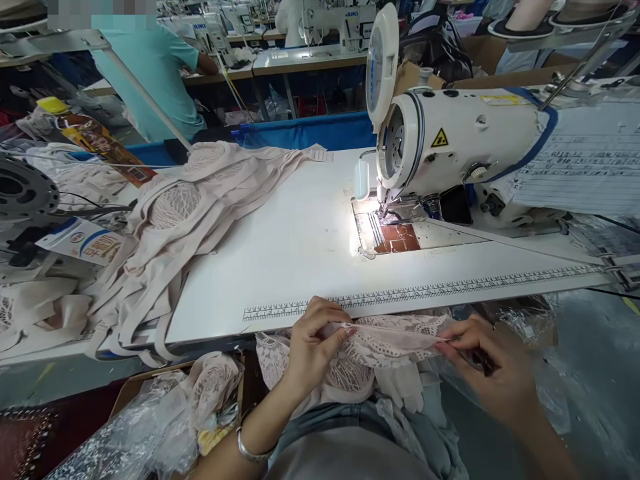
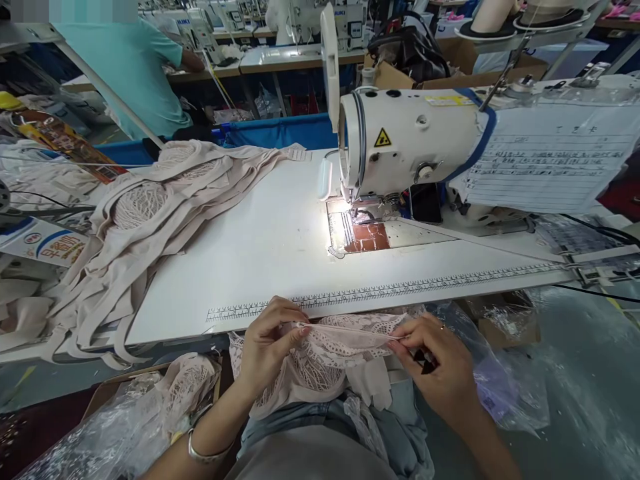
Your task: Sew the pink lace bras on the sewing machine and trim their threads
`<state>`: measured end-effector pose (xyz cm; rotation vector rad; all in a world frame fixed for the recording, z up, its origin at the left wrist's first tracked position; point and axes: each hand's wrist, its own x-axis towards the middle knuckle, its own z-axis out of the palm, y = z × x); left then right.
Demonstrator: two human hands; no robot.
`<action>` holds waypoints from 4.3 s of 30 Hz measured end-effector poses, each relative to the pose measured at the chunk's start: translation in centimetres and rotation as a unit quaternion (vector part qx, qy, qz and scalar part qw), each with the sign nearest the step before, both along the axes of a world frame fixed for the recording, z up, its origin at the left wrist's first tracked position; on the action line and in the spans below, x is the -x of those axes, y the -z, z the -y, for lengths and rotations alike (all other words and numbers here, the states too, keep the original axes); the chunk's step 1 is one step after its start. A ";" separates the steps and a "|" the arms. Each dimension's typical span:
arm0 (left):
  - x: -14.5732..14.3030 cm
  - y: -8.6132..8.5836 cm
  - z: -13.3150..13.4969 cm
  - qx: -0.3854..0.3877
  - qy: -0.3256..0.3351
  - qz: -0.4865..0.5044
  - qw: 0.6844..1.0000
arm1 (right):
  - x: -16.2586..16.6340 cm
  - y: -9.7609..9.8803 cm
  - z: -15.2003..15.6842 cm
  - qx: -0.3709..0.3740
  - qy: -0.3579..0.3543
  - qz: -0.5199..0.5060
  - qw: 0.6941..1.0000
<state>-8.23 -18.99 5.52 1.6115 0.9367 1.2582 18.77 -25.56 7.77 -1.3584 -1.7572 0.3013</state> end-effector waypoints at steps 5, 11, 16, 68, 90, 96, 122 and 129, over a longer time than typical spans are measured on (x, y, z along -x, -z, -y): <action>0.0 0.4 -0.1 -0.010 -0.015 -0.008 1.000 | 0.9 -0.2 -0.3 0.015 0.072 0.033 0.997; -0.1 0.4 -0.1 0.052 -0.004 0.036 0.998 | 0.2 -1.5 -0.7 0.077 -0.007 -0.037 0.996; 0.4 0.0 -0.3 0.092 0.065 0.092 0.989 | -1.9 -2.4 -1.2 0.187 -0.093 -0.159 0.965; -3.2 -2.3 0.0 0.236 0.249 0.100 0.934 | 0.3 -2.1 -3.0 0.226 -0.133 -0.212 0.941; -5.9 -2.7 0.5 0.124 0.165 -0.123 0.971 | 2.1 -4.0 -2.3 0.248 -0.061 -0.113 0.960; -5.9 -2.8 -0.1 0.291 0.215 0.019 0.932 | 0.6 -2.8 -2.4 0.245 -0.052 -0.152 0.956; -5.8 -3.1 -0.1 0.262 0.204 0.031 0.943 | 2.3 -2.4 -3.1 0.325 -0.093 -0.251 0.907; -5.5 -3.1 -0.4 0.299 0.160 0.054 0.939 | 0.4 0.6 -0.8 0.195 -0.091 -0.104 0.971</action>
